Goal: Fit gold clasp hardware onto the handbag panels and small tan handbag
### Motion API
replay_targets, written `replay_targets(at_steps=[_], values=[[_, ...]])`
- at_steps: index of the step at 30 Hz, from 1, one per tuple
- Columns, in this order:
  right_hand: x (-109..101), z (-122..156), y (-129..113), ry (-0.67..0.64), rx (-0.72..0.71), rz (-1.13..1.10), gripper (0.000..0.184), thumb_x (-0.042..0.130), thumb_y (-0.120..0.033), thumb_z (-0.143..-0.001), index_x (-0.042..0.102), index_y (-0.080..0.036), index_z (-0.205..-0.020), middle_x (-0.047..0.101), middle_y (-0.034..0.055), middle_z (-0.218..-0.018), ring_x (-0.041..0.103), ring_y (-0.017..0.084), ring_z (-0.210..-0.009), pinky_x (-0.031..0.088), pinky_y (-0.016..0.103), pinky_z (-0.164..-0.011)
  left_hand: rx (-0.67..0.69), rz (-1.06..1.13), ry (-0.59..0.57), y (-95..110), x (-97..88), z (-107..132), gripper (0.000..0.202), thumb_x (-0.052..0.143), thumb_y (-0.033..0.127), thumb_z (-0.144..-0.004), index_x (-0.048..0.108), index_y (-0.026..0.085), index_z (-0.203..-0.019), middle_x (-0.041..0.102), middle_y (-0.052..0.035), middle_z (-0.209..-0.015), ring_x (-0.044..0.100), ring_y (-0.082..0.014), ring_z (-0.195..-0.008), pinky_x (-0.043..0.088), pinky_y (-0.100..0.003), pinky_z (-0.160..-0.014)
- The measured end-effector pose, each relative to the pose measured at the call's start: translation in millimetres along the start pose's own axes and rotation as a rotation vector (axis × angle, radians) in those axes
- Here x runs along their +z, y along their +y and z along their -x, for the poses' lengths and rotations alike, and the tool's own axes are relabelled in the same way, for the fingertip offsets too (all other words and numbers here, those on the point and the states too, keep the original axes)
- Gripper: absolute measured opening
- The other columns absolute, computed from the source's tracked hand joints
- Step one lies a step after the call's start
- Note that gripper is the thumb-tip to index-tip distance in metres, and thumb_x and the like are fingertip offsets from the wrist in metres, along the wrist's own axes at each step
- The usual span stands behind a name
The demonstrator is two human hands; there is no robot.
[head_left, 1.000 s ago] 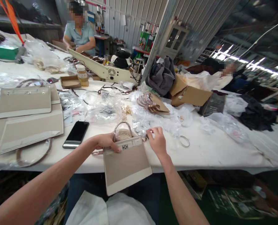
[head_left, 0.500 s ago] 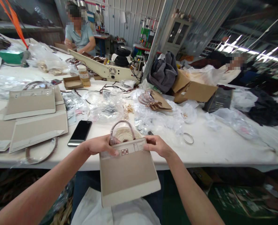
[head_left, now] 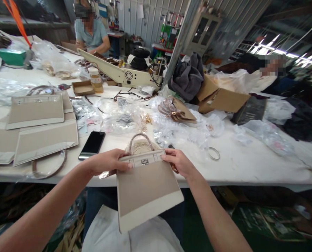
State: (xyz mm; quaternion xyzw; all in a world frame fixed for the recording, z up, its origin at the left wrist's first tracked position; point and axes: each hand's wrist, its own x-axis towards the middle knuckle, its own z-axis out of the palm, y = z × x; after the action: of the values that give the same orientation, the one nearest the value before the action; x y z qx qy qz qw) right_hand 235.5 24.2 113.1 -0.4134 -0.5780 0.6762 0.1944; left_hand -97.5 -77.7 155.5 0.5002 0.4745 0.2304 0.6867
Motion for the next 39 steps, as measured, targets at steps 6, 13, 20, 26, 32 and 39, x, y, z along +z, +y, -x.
replay_targets(at_steps=[6, 13, 20, 26, 32, 39], values=[[3.0, -36.4, 8.5, 0.129, -0.062, 0.059, 0.034, 0.085, -0.043, -0.073, 0.076, -0.014, -0.09, 0.066, 0.0007, -0.073, 0.051, 0.012, -0.055, 0.033, 0.021, -0.046, 0.023, -0.378, 0.373, -13.3, -18.9, -18.8, 0.052, 0.077, 0.047, -0.078, 0.077, 0.014, -0.118, 0.078, -0.0113, -0.104, 0.07, -0.0285, -0.093, 0.053, -0.035, -0.076], [4.0, -48.3, 17.5, 0.216, -0.191, 0.293, 0.025, 0.072, -0.038, -0.078, 0.078, -0.015, -0.087, 0.075, 0.0038, -0.087, 0.067, 0.022, -0.08, 0.047, 0.027, -0.069, 0.075, -0.52, 0.623, -62.3, -21.0, -40.3, 0.049, 0.066, 0.048, -0.081, 0.075, 0.018, -0.118, 0.072, -0.0076, -0.095, 0.066, -0.0284, -0.092, 0.048, -0.04, -0.087], [-5.1, -57.0, 23.5, 0.366, -0.212, 0.557, 0.035, 0.079, -0.035, -0.078, 0.085, -0.019, -0.108, 0.076, 0.007, -0.109, 0.069, 0.025, -0.094, 0.054, 0.032, -0.084, 0.139, -0.346, 0.68, -67.2, -9.1, -44.1, 0.042, 0.067, 0.047, -0.082, 0.073, 0.018, -0.112, 0.078, -0.0106, -0.111, 0.07, -0.0301, -0.103, 0.054, -0.039, -0.09], [9.6, -46.0, 28.4, 0.303, -0.312, 0.523, 0.051, 0.076, -0.028, -0.089, 0.076, -0.023, -0.14, 0.075, 0.0071, -0.116, 0.068, 0.022, -0.091, 0.057, 0.034, -0.083, 0.127, -0.449, 0.738, -79.0, -12.8, -32.3, 0.042, 0.064, 0.048, -0.086, 0.075, 0.019, -0.113, 0.078, -0.009, -0.104, 0.07, -0.0281, -0.093, 0.054, -0.039, -0.085], [37.6, -39.9, 35.1, 0.291, -0.357, 0.488, 0.044, 0.073, -0.018, -0.094, 0.078, -0.028, -0.137, 0.069, 0.0049, -0.114, 0.065, 0.02, -0.094, 0.056, 0.033, -0.087, 0.129, -0.386, 0.675, -101.2, -29.4, -12.1, 0.061, 0.069, 0.067, -0.086, 0.074, 0.021, -0.124, 0.077, -0.0075, -0.101, 0.073, -0.027, -0.088, 0.057, -0.037, -0.082], [35.4, -37.4, 36.1, 0.272, -0.394, 0.457, 0.047, 0.072, -0.013, -0.097, 0.075, -0.029, -0.141, 0.067, 0.0031, -0.116, 0.064, 0.019, -0.097, 0.052, 0.031, -0.093, 0.161, -0.453, 0.701, -94.6, -31.2, -20.7, 0.063, 0.071, 0.071, -0.079, 0.08, 0.024, -0.119, 0.075, -0.01, -0.118, 0.07, -0.0267, -0.09, 0.06, -0.036, -0.079]])
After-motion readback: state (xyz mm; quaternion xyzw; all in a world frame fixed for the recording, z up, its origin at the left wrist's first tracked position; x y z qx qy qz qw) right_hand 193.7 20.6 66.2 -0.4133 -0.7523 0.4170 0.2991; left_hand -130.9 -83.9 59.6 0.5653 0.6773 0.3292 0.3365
